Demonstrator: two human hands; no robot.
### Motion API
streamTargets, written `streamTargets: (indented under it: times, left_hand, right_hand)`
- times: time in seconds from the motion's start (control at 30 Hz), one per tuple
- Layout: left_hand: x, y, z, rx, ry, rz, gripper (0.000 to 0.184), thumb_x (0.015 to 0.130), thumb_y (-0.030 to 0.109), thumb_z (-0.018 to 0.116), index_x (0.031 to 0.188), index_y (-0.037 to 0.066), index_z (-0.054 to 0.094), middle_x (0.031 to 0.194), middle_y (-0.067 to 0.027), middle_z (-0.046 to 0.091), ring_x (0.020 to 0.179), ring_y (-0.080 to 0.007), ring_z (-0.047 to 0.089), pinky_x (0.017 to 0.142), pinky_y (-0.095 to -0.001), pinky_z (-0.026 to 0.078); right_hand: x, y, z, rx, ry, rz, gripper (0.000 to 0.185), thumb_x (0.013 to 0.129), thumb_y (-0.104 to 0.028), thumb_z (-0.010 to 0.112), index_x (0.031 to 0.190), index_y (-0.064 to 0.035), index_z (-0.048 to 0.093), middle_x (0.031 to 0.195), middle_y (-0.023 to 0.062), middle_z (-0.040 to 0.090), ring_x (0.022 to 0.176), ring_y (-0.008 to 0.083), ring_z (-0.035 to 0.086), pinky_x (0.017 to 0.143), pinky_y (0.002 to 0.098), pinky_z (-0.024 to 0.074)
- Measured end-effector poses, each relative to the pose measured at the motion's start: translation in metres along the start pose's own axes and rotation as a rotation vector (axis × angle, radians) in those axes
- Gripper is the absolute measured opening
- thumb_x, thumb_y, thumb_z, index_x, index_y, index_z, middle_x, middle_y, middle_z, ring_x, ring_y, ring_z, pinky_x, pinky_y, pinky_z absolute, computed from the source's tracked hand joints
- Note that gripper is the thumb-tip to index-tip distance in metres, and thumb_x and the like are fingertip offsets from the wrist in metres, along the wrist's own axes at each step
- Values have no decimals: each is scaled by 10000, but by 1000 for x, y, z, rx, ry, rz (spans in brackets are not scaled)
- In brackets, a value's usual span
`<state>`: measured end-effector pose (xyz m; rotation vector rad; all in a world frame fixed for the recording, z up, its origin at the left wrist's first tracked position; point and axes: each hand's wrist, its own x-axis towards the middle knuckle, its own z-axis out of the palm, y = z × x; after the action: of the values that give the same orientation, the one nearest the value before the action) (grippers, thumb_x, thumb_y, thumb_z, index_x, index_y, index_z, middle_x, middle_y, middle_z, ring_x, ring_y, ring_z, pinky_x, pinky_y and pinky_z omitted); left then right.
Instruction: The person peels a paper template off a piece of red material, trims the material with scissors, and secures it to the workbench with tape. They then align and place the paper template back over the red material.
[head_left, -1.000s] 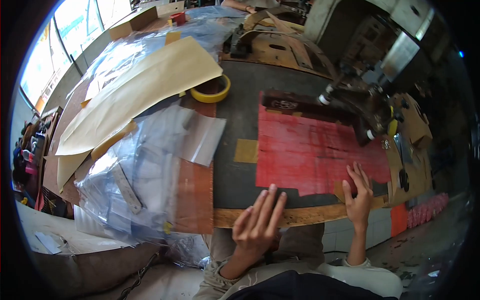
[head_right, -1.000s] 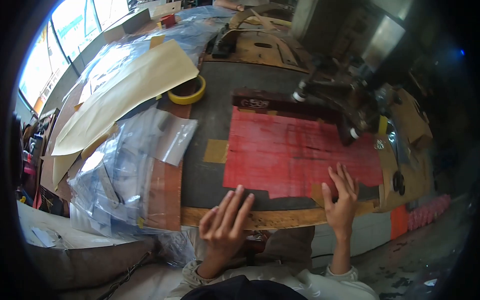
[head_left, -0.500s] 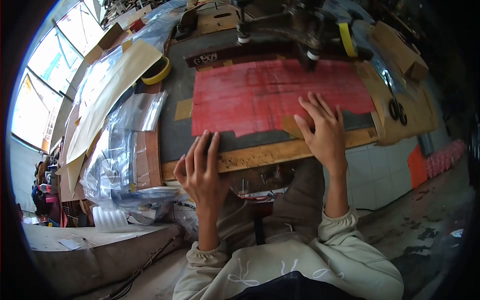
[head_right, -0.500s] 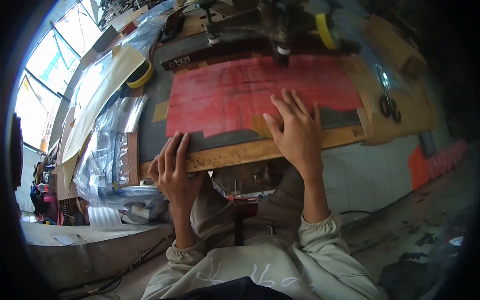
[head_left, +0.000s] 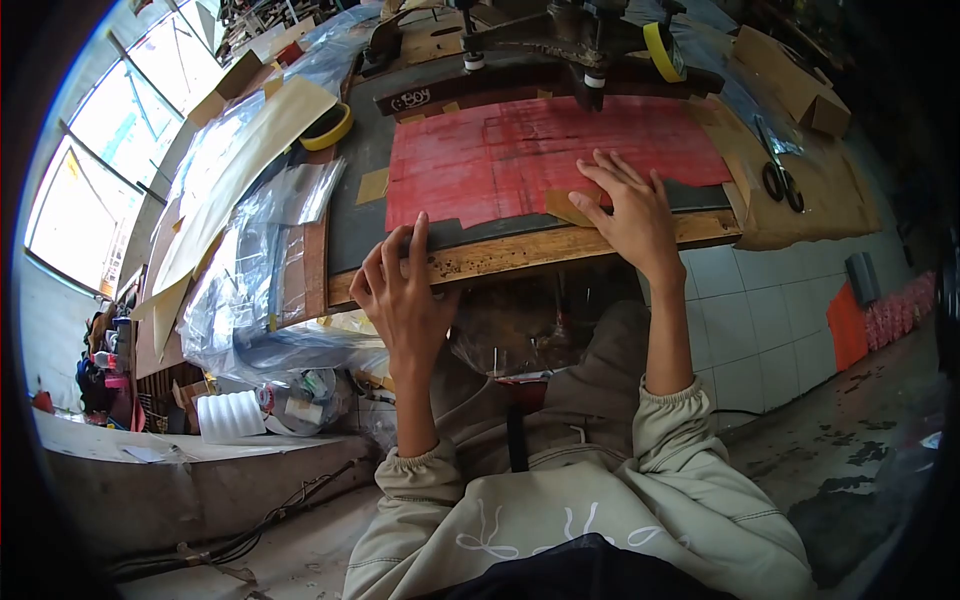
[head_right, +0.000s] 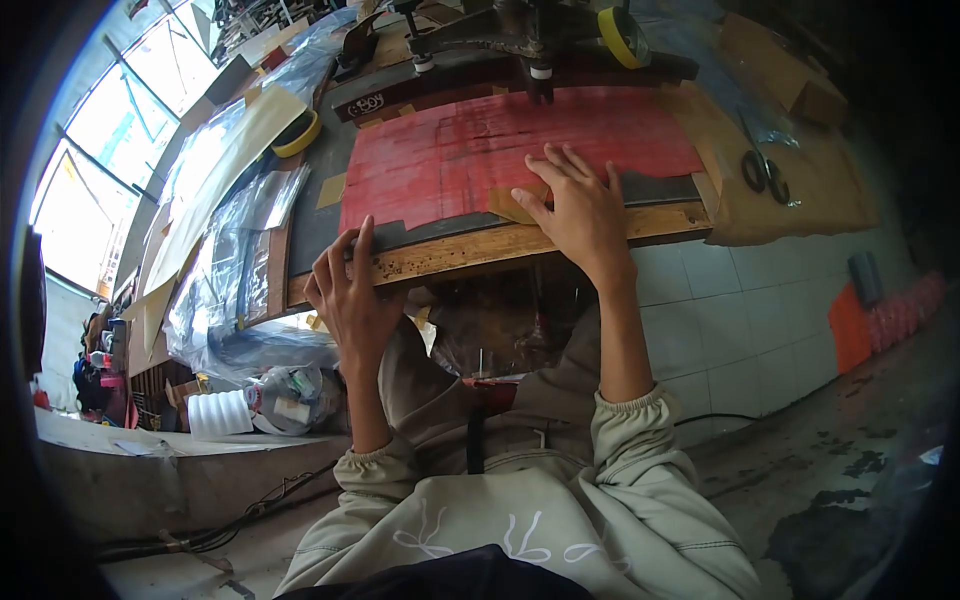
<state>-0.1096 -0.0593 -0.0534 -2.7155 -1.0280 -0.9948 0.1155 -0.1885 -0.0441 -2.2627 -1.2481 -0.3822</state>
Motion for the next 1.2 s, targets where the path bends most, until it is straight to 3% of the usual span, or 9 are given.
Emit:
streamTargets:
  times: [0.17, 0.27, 0.37, 0.67, 0.87, 1.2]
  left_hand:
    - [0, -1, 1, -16, 28, 57, 799, 551, 204, 773, 1293, 220, 479, 1322, 14, 466, 1224, -179, 420, 977, -405, 269]
    - [-1, -3, 4, -60, -2, 44, 829, 505, 192, 801, 1278, 200, 501, 1353, 2, 457, 1249, -178, 412, 989, -411, 277]
    - [0, -3, 2, -33, -46, 26, 789, 560, 210, 767, 1294, 200, 477, 1354, 7, 451, 1242, -173, 412, 1008, -420, 249]
    - [19, -2, -19, 62, -292, 33, 894, 564, 190, 759, 1371, 193, 373, 1433, 0, 347, 1342, -222, 287, 1065, -561, 150]
    - [18, -2, -15, 39, -305, -6, 984, 501, 171, 808, 1378, 196, 362, 1438, 2, 346, 1344, -223, 290, 1079, -547, 152]
    - [19, -2, -15, 8, -305, 1, 952, 506, 159, 787, 1367, 222, 387, 1435, -25, 360, 1328, -203, 324, 1073, -564, 163]
  right_hand:
    - [-4, 3, -7, 33, -25, 2, 457, 857, -432, 562, 1196, -126, 580, 1311, 95, 505, 1270, 218, 409, 1060, 519, 233]
    - [-4, 3, -5, 8, -14, -16, 451, 858, -423, 565, 1195, -122, 579, 1311, 97, 504, 1265, 225, 416, 1057, 515, 243]
    - [-3, 2, -6, -1, -21, -30, 460, 863, -425, 558, 1204, -117, 570, 1314, 103, 500, 1265, 239, 416, 1052, 521, 252]
    - [3, -1, -1, -18, -42, -36, 504, 862, -455, 539, 1236, -117, 541, 1323, 129, 484, 1270, 263, 407, 1049, 532, 255]
    - [3, -1, -4, -32, -65, -42, 551, 848, -486, 533, 1254, -114, 525, 1338, 134, 467, 1271, 267, 401, 1052, 532, 244]
    - [6, -1, -5, -45, -105, -50, 580, 850, -506, 518, 1275, -112, 504, 1360, 131, 442, 1289, 265, 380, 1067, 524, 218]
